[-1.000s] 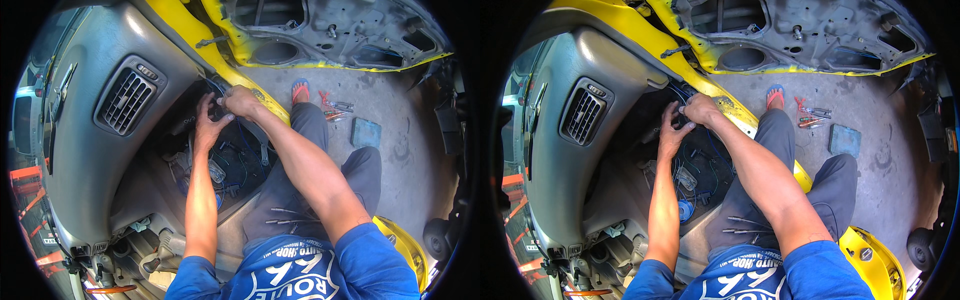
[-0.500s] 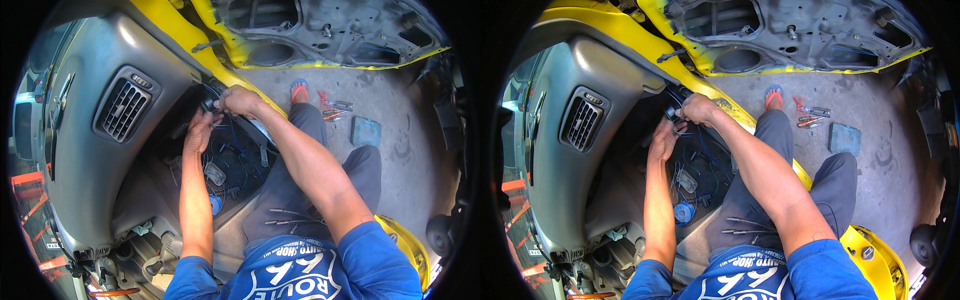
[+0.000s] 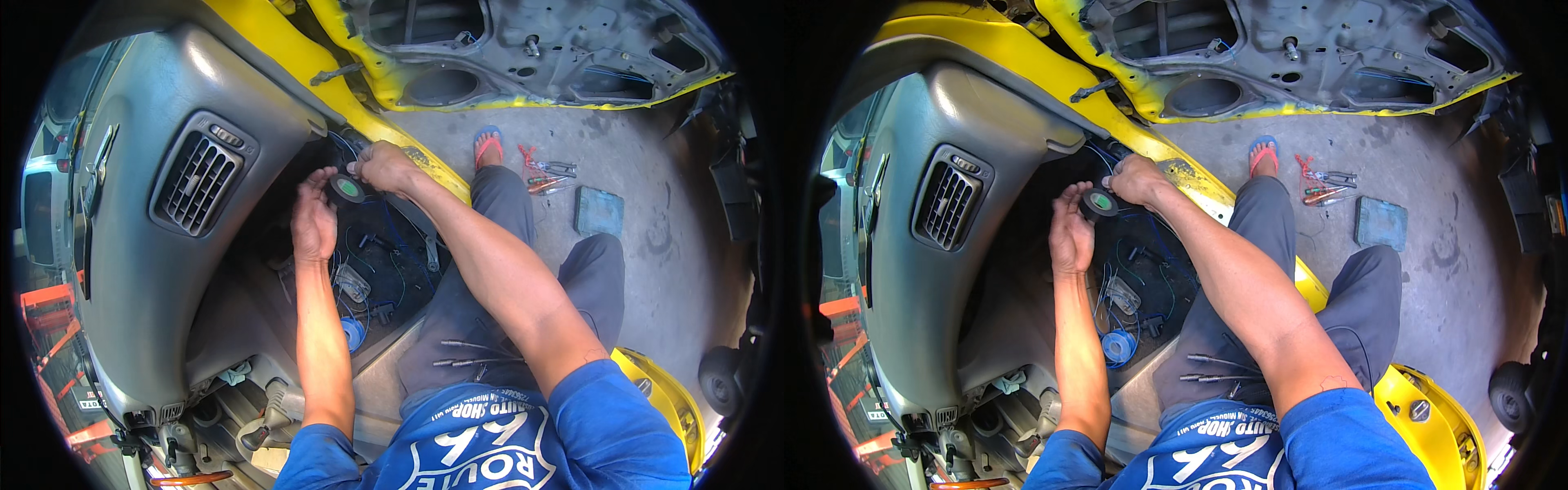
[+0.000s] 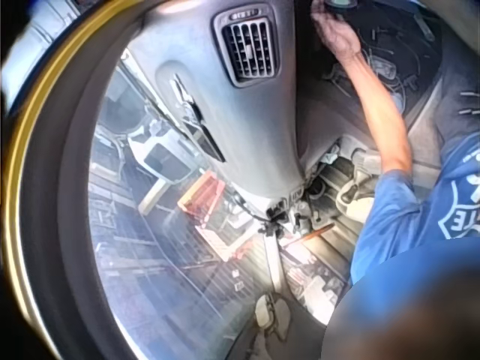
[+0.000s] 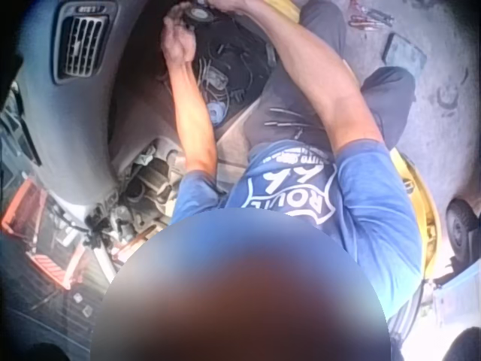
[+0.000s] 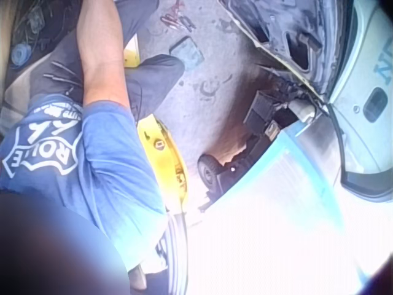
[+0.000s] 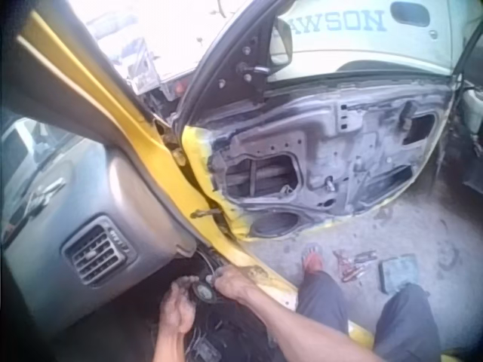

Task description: The person works inside a yellow car with the door panel removed, stripping and twisting exposed wires near the dashboard and under the seat. They use electrical tape to insulate connections and route the wires along the door sill and under the seat. Tools and loose wires are visible on the floor.

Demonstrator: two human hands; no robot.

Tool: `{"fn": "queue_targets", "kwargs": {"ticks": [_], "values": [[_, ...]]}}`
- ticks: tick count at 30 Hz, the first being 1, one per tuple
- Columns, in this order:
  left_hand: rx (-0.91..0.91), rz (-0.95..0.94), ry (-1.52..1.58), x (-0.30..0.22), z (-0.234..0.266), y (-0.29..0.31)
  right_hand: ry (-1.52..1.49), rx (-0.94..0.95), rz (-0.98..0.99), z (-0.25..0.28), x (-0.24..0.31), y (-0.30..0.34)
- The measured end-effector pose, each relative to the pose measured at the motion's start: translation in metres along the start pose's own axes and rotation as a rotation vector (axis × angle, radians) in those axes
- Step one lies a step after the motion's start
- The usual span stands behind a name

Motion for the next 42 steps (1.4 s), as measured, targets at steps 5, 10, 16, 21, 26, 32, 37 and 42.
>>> {"fn": "queue_targets", "kwargs": {"ticks": [5,10,16,21,26,32,37,42], "values": [[-0.04,-0.005,-0.452,0.001,-0.011,0.006,0.067,-0.023,-0.022,0.001,0.008,0.007],[-0.191,-0.269,-1.291,-0.02,-0.035,0.012,0.194,-0.008,-0.015,0.001,0.021,0.017],[-0.244,-0.07,-0.76,-0.006,-0.012,0.01,-0.055,-0.012,-0.091,0.001,0.015,0.013],[-0.197,0.009,-0.846,-0.001,0.002,0.003,-0.126,0.116,0.034,-0.003,0.01,0.014],[-0.179,0.036,-0.925,-0.002,0.003,-0.001,-0.138,0.068,0.196,-0.001,0.011,0.019],[-0.12,-0.041,-1.147,-0.008,0.007,-0.003,0.129,0.422,0.176,-0.025,0.012,0.038],[-0.052,0.125,-0.867,0.012,0.021,-0.004,-0.014,0.562,-0.082,-0.022,0.008,0.045],[-0.094,0.148,-0.73,0.036,0.033,-0.021,0.549,0.351,0.086,0.0,0.025,0.046]]}}
Point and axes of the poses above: each hand's wrist, its own y-axis away from the middle knuckle, its own z-axis out of the back of the hand, x = y × z, the point moved 7 cm from there along -y, towards the middle knuckle, and after that the axes turned 1 degree about z, right-handed, at the moved point
